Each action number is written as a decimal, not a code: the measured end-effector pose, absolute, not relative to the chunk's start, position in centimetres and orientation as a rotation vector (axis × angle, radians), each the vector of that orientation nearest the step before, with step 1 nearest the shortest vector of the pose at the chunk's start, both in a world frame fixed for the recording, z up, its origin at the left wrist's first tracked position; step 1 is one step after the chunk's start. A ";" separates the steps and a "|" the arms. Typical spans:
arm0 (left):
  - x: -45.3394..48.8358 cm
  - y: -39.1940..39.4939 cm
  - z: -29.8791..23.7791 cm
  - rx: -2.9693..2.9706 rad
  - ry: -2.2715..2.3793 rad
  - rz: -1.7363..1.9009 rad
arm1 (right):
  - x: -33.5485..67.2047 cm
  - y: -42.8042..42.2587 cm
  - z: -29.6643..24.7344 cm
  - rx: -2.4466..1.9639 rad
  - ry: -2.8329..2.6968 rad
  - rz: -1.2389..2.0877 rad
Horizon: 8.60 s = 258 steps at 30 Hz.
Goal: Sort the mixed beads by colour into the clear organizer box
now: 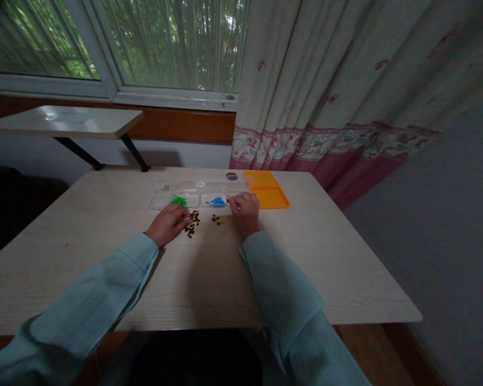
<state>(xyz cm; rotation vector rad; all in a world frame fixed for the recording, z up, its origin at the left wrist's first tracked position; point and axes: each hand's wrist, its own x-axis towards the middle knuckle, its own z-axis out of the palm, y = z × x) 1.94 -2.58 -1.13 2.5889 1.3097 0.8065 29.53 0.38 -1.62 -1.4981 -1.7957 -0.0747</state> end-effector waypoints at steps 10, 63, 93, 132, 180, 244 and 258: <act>1.8 -2.5 -1.1 2.576 1.258 0.849 | 29.6 0.5 -1.7 -1.474 -1.807 -0.076; 2.3 -2.7 -0.5 2.524 1.229 1.018 | 25.1 -2.5 0.1 -1.058 -2.256 -0.044; 2.8 -3.3 -0.1 2.481 1.190 1.031 | 24.6 -2.9 0.2 -1.019 -2.261 0.018; 1.5 -3.1 0.6 2.670 0.924 0.730 | 30.1 0.5 -1.4 -1.618 -1.660 -0.108; 2.5 -2.8 0.1 2.579 1.152 0.706 | 27.1 -1.3 -0.5 -1.135 -2.341 0.384; 3.4 -3.4 -0.1 2.123 1.264 0.998 | 24.6 -2.5 -0.6 -1.022 -2.258 0.083; 4.5 -3.8 -0.4 1.693 0.982 1.165 | 23.3 -3.4 -0.2 -0.971 -2.264 0.115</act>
